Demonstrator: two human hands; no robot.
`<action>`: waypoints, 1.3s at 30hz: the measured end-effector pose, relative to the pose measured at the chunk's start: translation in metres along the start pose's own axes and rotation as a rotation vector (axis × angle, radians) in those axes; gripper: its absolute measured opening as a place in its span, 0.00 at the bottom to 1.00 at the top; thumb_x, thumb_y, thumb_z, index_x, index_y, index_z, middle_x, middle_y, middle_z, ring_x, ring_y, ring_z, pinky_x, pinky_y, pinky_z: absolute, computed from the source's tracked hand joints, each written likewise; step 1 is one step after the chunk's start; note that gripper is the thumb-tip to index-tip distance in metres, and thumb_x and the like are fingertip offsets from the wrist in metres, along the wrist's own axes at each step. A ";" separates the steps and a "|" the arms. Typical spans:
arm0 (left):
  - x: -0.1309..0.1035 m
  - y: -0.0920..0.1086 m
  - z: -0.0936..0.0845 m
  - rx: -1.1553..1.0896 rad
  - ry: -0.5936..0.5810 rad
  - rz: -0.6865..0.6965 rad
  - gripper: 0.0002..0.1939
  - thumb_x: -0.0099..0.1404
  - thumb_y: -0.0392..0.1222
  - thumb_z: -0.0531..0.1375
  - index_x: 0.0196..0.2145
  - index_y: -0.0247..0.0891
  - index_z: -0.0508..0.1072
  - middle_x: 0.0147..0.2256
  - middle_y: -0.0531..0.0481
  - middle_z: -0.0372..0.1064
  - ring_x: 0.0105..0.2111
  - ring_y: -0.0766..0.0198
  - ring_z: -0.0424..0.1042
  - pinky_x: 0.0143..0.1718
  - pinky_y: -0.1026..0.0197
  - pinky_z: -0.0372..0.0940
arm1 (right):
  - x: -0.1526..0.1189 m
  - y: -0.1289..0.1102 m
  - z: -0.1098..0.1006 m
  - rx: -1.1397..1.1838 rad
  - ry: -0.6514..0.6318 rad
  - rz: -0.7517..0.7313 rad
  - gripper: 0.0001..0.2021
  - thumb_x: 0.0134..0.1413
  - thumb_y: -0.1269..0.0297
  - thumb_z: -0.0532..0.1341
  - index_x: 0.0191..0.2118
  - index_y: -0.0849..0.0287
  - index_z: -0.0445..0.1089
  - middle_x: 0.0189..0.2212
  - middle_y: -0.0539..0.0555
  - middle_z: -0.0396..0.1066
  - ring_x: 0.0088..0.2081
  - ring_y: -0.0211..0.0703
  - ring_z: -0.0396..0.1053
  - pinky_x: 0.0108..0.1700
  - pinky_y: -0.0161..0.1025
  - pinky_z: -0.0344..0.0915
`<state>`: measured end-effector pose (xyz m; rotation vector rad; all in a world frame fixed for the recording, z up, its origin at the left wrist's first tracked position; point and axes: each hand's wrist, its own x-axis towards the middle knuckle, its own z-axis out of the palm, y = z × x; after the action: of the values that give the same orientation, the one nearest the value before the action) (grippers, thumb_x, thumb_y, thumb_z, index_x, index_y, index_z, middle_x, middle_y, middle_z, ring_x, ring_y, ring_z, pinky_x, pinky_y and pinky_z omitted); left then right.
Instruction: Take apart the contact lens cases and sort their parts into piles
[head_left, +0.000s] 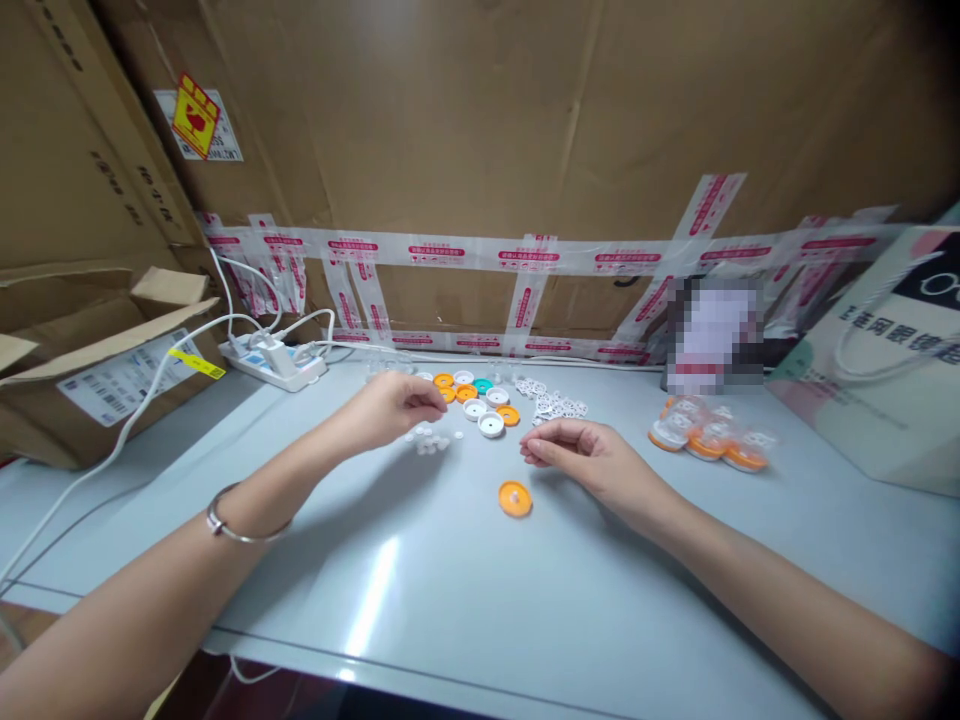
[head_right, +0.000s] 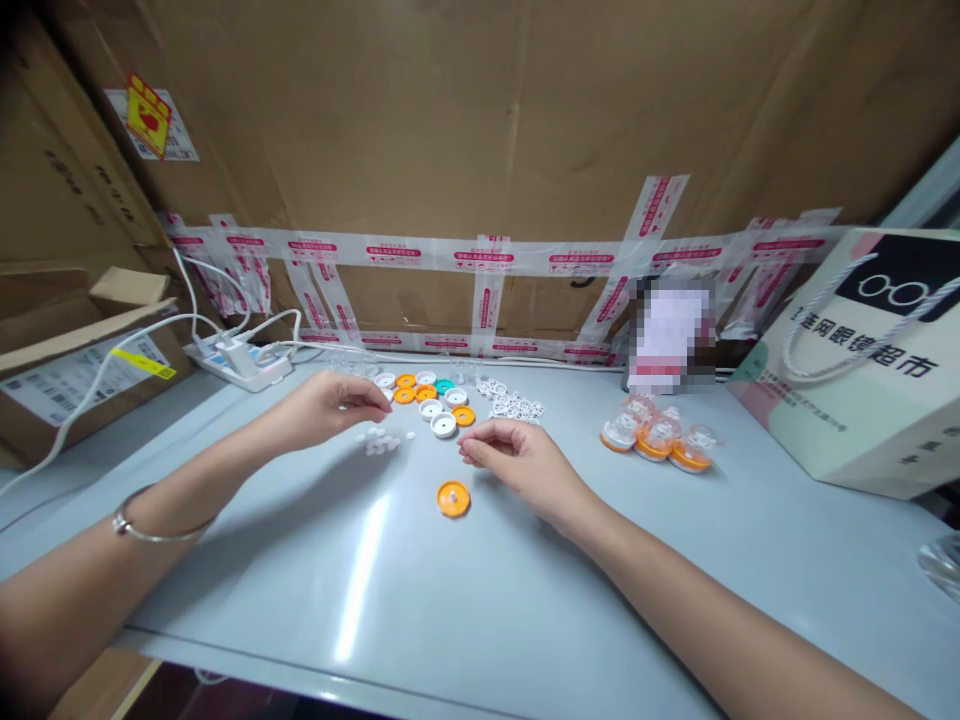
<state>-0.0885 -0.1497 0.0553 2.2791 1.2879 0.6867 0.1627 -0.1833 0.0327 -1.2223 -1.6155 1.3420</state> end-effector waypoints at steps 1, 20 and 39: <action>0.003 -0.009 -0.005 0.062 -0.037 -0.035 0.07 0.56 0.34 0.56 0.31 0.35 0.74 0.29 0.51 0.73 0.29 0.67 0.71 0.31 0.67 0.63 | 0.001 0.002 -0.001 -0.034 0.001 -0.001 0.12 0.45 0.56 0.62 0.32 0.61 0.71 0.32 0.53 0.72 0.36 0.41 0.70 0.43 0.39 0.64; 0.002 -0.009 0.001 0.330 -0.107 0.066 0.07 0.58 0.35 0.56 0.30 0.36 0.74 0.30 0.49 0.71 0.31 0.64 0.68 0.34 0.63 0.60 | -0.009 0.005 0.004 -0.669 -0.173 -0.218 0.15 0.39 0.62 0.65 0.37 0.57 0.70 0.35 0.52 0.65 0.36 0.40 0.64 0.40 0.37 0.62; -0.009 0.030 0.069 0.053 -0.115 0.243 0.06 0.61 0.35 0.56 0.35 0.36 0.73 0.33 0.49 0.67 0.34 0.65 0.67 0.36 0.65 0.62 | 0.002 0.024 0.014 -0.636 -0.054 -0.325 0.10 0.44 0.64 0.62 0.36 0.58 0.72 0.29 0.51 0.63 0.31 0.38 0.63 0.34 0.35 0.60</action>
<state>-0.0310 -0.1800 0.0171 2.5057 0.9979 0.5969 0.1546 -0.1852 0.0066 -1.1927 -2.2622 0.6767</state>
